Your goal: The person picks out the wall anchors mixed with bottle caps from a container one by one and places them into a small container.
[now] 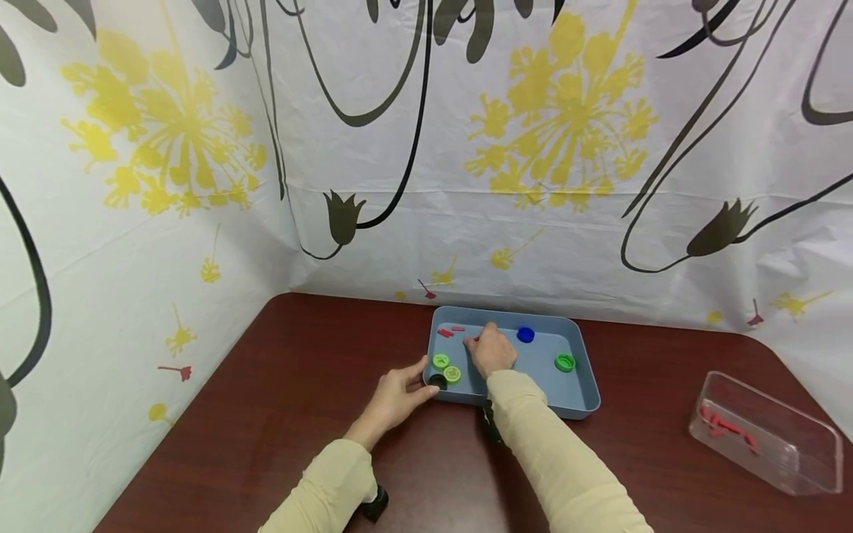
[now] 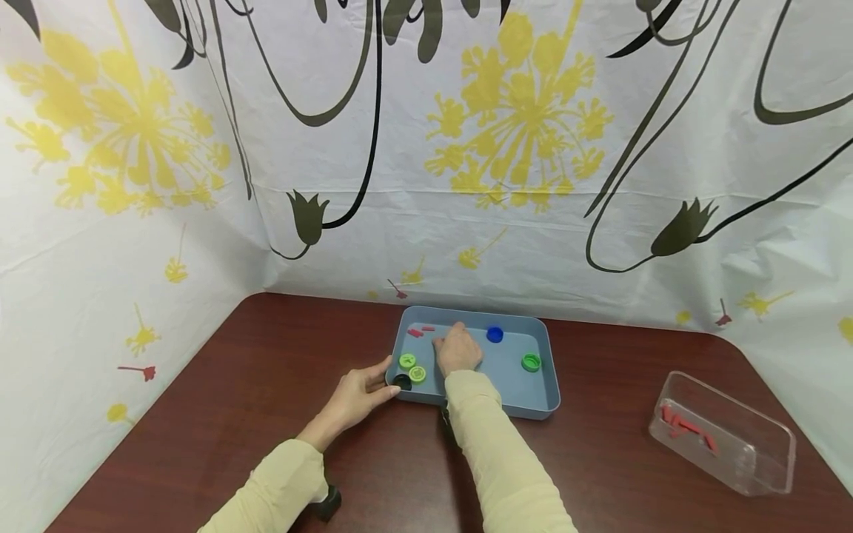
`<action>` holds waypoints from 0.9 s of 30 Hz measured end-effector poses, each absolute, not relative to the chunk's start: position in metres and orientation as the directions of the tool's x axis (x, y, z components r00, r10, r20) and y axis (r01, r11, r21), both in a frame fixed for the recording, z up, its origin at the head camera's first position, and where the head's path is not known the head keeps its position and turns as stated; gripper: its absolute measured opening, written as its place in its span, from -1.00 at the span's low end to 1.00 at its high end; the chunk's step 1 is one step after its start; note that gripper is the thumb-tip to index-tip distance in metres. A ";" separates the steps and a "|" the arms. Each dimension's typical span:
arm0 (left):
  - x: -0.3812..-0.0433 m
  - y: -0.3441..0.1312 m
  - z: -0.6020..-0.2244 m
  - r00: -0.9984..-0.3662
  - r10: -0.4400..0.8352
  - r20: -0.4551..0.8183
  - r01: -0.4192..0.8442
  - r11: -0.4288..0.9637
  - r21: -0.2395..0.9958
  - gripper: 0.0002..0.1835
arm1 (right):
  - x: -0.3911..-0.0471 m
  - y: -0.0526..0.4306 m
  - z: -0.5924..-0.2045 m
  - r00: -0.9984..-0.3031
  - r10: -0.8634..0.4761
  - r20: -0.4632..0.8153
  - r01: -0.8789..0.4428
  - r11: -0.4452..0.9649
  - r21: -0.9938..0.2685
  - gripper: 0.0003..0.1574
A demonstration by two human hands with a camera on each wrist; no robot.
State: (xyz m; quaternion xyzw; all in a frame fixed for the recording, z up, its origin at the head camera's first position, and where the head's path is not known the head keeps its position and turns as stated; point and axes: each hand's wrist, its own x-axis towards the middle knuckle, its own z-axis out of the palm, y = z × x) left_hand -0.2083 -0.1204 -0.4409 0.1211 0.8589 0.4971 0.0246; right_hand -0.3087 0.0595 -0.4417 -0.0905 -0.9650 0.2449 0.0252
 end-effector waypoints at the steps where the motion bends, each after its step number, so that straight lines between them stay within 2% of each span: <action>1: -0.208 -0.120 -0.441 -0.969 0.234 0.079 0.185 0.476 0.860 -0.31 | -0.308 0.061 -0.442 -0.984 0.180 0.009 0.153 0.861 -0.486 -0.58; 12: -0.208 -0.120 -0.441 -0.970 0.233 0.072 0.180 0.482 0.858 -0.31 | -0.302 0.081 -0.440 -0.995 0.049 0.087 -0.017 0.777 -0.629 -0.69; 21: -0.208 -0.120 -0.443 -0.973 0.221 0.067 0.171 0.496 0.851 -0.30 | -0.298 0.092 -0.433 -0.993 0.033 0.110 -0.062 0.657 -0.751 -0.73; 27: -0.208 -0.119 -0.442 -0.974 0.219 0.058 0.162 0.495 0.854 -0.31 | -0.297 0.102 -0.433 -0.993 0.042 0.111 -0.061 0.625 -0.778 -0.75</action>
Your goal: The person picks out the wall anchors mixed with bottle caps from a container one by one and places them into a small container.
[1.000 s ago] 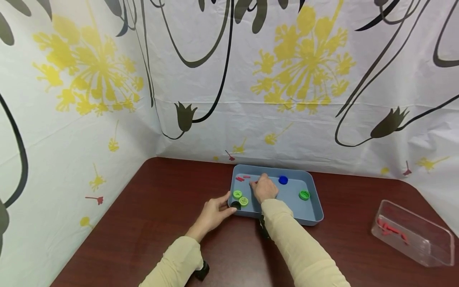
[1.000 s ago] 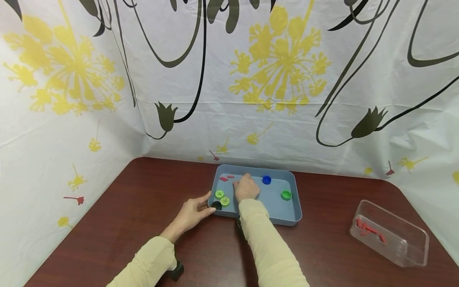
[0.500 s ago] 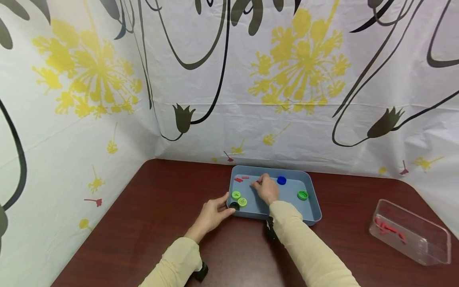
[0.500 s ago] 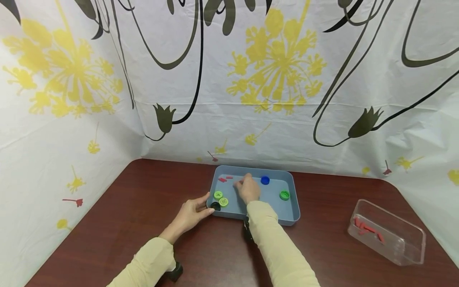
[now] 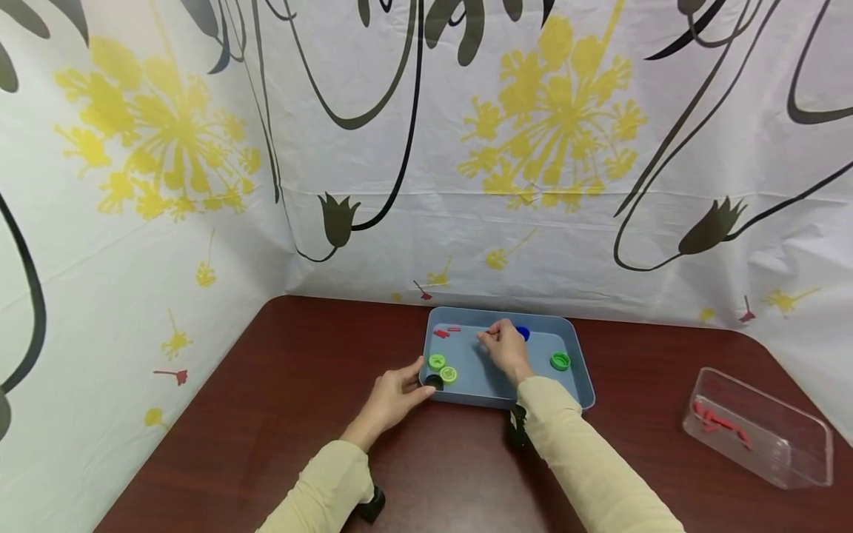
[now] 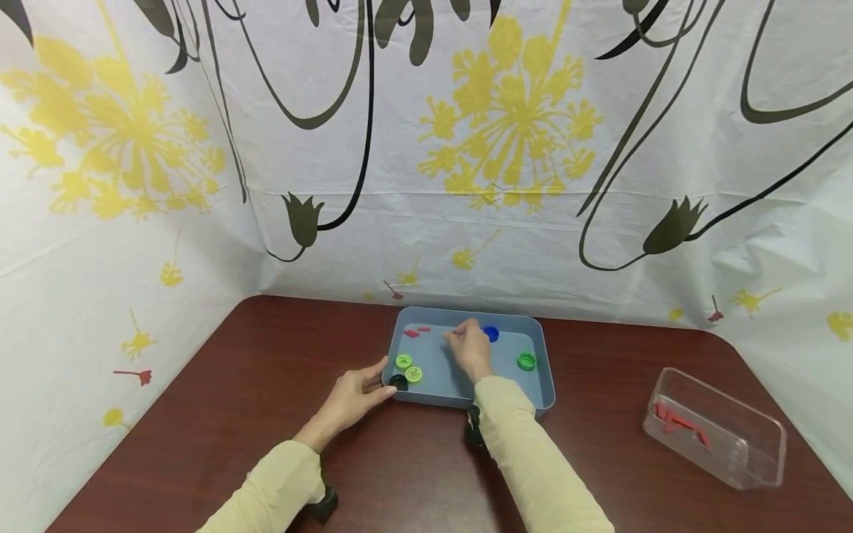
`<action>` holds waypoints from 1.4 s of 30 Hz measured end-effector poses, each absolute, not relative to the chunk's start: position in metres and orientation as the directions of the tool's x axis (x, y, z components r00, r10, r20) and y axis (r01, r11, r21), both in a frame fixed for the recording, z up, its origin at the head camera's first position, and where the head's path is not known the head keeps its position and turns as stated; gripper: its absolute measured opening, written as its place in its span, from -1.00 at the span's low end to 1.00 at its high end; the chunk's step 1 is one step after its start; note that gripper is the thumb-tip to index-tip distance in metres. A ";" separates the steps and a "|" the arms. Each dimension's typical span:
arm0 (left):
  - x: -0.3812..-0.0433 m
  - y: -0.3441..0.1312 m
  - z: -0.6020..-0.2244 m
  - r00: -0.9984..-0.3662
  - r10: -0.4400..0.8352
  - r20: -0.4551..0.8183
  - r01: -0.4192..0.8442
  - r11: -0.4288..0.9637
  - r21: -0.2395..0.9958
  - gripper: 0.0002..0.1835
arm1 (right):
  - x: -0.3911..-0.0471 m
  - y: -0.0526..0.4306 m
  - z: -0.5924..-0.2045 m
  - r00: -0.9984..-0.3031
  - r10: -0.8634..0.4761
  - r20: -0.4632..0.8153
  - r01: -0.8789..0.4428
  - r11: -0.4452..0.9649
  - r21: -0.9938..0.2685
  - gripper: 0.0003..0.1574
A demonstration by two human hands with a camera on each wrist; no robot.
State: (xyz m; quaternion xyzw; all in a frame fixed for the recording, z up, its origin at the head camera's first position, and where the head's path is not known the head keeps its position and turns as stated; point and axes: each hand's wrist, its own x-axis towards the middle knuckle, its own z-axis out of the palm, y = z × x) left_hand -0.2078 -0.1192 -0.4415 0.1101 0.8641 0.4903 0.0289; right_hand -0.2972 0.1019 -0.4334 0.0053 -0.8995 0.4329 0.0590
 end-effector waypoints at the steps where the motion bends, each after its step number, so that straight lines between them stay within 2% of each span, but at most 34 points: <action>1: -0.208 -0.119 -0.441 -0.974 0.219 0.057 0.161 0.494 0.855 -0.31 | -0.297 0.103 -0.433 -0.992 0.043 0.120 -0.068 0.622 -0.780 -0.76; 13: -0.208 -0.119 -0.442 -0.973 0.225 0.058 0.164 0.488 0.857 -0.31 | -0.285 0.124 -0.425 -0.979 0.030 0.201 -0.149 0.565 -0.812 -0.77; 20: -0.208 -0.118 -0.441 -0.974 0.220 0.047 0.151 0.483 0.863 -0.30 | -0.279 0.139 -0.419 -0.966 0.040 0.256 -0.186 0.579 -0.794 -0.75; 29: -0.208 -0.118 -0.442 -0.975 0.218 0.052 0.155 0.490 0.858 -0.30 | -0.268 0.160 -0.416 -0.963 0.077 0.258 -0.154 0.626 -0.764 -0.72; 42: -0.208 -0.118 -0.442 -0.974 0.218 0.054 0.160 0.506 0.848 -0.31 | -0.252 0.190 -0.410 -0.932 0.132 0.338 -0.173 0.656 -0.734 -0.69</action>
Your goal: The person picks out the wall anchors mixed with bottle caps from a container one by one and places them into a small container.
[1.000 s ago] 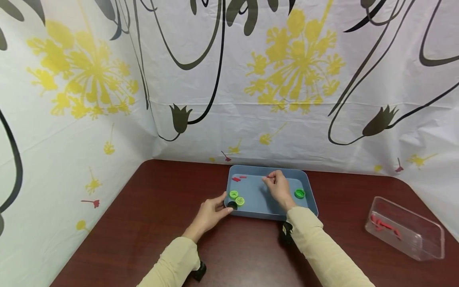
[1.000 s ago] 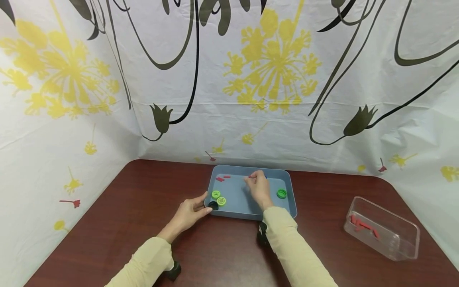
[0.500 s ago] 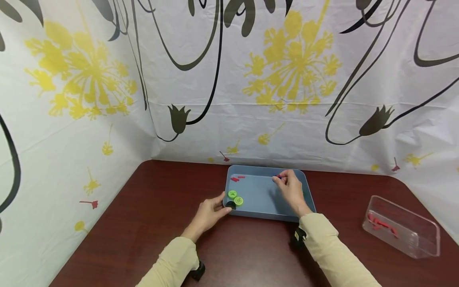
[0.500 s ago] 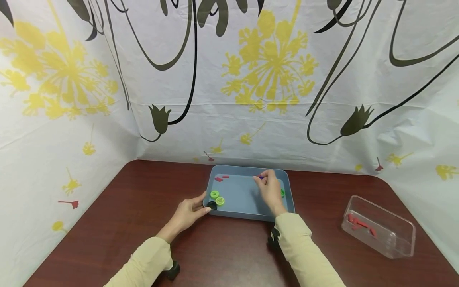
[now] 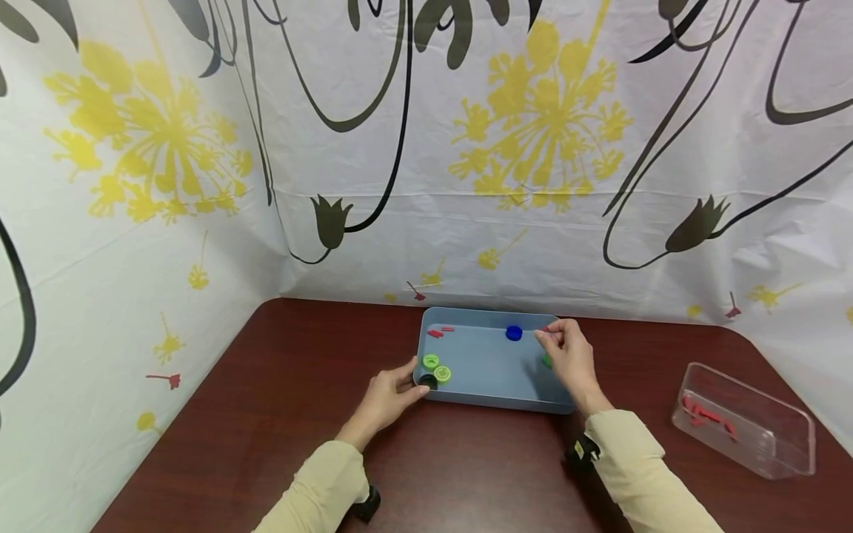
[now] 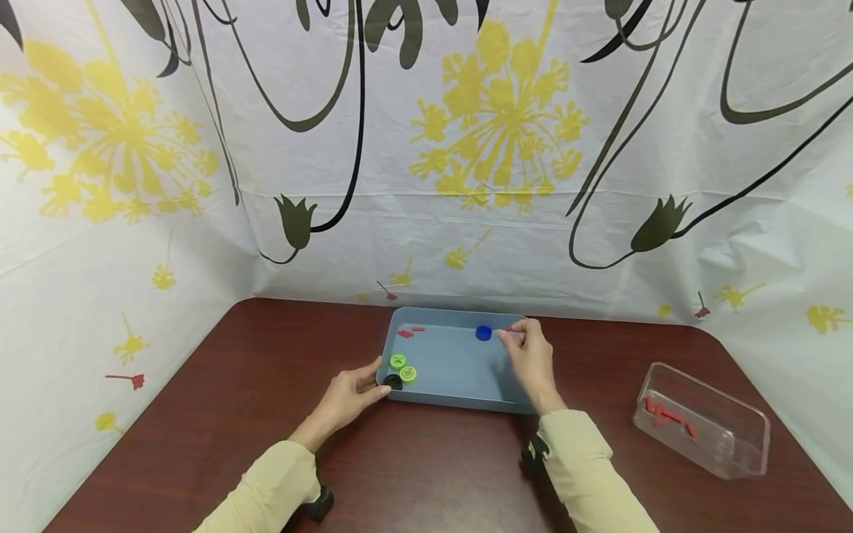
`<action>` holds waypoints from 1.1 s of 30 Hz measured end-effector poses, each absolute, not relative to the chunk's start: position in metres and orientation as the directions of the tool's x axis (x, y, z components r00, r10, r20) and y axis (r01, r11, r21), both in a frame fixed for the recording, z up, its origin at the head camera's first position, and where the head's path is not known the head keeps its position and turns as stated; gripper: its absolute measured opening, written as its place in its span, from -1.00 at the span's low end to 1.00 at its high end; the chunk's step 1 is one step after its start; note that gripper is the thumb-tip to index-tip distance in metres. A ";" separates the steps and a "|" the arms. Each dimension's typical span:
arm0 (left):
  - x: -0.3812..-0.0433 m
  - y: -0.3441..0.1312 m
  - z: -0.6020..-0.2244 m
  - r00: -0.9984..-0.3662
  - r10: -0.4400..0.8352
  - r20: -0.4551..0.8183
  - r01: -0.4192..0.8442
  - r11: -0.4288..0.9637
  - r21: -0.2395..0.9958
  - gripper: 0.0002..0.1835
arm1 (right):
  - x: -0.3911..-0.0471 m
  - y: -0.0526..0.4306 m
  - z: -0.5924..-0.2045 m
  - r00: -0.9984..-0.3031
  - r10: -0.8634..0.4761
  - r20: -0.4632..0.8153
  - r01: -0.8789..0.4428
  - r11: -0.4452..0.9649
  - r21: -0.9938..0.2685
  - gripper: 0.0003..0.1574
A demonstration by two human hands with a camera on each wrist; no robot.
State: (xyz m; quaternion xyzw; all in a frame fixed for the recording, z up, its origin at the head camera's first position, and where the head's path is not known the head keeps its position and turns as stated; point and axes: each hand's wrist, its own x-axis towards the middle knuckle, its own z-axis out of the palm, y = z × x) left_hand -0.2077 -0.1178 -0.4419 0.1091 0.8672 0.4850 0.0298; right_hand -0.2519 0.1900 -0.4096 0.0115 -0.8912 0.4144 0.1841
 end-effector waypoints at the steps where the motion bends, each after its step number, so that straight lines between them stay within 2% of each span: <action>1: -0.208 -0.118 -0.442 -0.974 0.219 0.054 0.160 0.505 0.848 -0.31 | -0.251 0.193 -0.409 -0.928 0.140 0.345 -0.172 0.662 -0.730 -0.68; 13: -0.207 -0.119 -0.442 -0.974 0.221 0.049 0.158 0.505 0.849 -0.31 | -0.236 0.233 -0.400 -0.864 0.259 0.432 -0.140 0.700 -0.700 -0.68; 20: -0.208 -0.119 -0.442 -0.975 0.217 0.050 0.156 0.505 0.849 -0.30 | -0.224 0.266 -0.393 -0.840 0.317 0.441 -0.079 0.732 -0.677 -0.66; 33: -0.208 -0.119 -0.441 -0.974 0.222 0.053 0.157 0.485 0.860 -0.31 | -0.203 0.322 -0.395 -0.753 0.425 0.502 0.022 0.779 -0.627 -0.67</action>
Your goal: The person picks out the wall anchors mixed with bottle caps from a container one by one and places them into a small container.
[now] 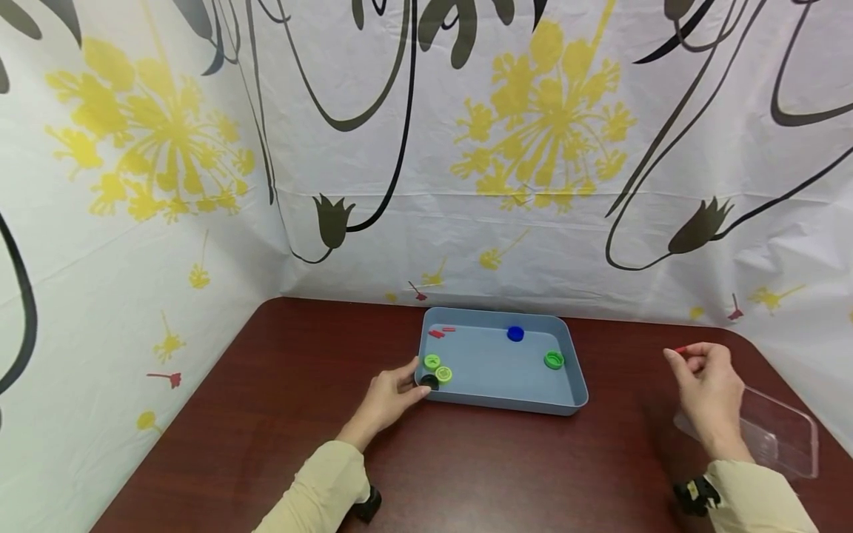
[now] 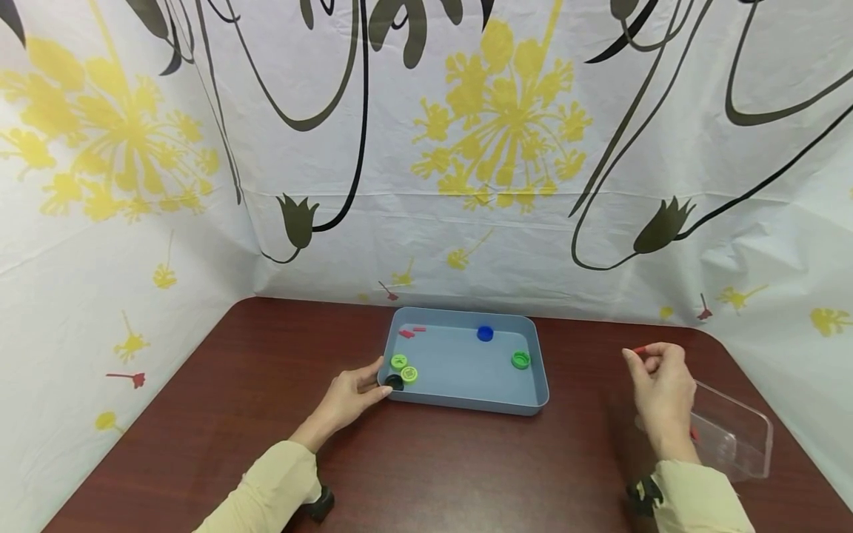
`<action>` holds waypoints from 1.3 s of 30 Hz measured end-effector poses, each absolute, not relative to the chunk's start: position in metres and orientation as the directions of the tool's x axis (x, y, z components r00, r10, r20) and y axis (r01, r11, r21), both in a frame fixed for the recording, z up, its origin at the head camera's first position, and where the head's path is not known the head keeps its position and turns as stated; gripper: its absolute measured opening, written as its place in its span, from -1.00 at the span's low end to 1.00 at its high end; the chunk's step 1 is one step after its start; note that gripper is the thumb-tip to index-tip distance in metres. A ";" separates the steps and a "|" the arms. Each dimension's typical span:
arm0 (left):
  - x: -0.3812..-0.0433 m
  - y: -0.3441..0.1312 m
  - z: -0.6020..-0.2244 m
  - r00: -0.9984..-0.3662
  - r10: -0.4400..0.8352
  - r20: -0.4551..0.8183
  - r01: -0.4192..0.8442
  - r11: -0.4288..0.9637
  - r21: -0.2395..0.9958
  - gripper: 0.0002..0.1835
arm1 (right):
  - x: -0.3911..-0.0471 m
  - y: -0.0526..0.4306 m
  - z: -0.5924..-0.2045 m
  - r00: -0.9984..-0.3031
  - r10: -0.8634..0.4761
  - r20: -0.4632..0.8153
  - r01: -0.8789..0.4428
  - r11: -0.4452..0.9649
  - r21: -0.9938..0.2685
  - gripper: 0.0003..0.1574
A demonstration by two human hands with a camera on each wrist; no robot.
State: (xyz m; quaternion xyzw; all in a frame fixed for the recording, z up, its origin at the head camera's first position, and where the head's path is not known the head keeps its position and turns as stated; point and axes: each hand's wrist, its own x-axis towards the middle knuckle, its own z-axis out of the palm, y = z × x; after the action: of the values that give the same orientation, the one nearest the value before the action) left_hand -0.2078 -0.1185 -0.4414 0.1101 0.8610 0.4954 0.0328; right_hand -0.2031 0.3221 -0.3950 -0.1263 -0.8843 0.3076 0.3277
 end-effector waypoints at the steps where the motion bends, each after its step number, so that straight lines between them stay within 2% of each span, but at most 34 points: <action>1: -0.208 -0.119 -0.441 -0.973 0.224 0.053 0.158 0.482 0.862 -0.31 | -0.202 0.326 -0.395 -0.751 0.433 0.499 0.036 0.781 -0.623 -0.67; 6: -0.208 -0.119 -0.441 -0.972 0.229 0.057 0.162 0.474 0.866 -0.31 | -0.196 0.347 -0.397 -0.747 0.462 0.478 0.104 0.791 -0.602 -0.71; 11: -0.208 -0.119 -0.442 -0.971 0.230 0.059 0.166 0.479 0.862 -0.31 | -0.193 0.363 -0.401 -0.771 0.460 0.440 0.153 0.805 -0.573 -0.70; 18: -0.207 -0.120 -0.441 -0.973 0.225 0.044 0.150 0.482 0.863 -0.30 | -0.191 0.373 -0.406 -0.818 0.399 0.414 0.161 0.851 -0.500 -0.68; 30: -0.207 -0.119 -0.441 -0.972 0.228 0.051 0.158 0.482 0.862 -0.30 | -0.190 0.383 -0.412 -0.878 0.363 0.314 0.192 0.866 -0.462 -0.58; 39: -0.207 -0.119 -0.441 -0.972 0.228 0.055 0.159 0.469 0.869 -0.31 | -0.192 0.385 -0.415 -0.899 0.340 0.277 0.197 0.877 -0.438 -0.59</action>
State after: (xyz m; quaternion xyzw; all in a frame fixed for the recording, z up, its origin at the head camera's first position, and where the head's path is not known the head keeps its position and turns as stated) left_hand -0.2068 -0.1191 -0.4414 0.1128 0.8565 0.5026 0.0341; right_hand -0.1916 0.3855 -0.4147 -0.1409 -0.9528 0.2040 0.1754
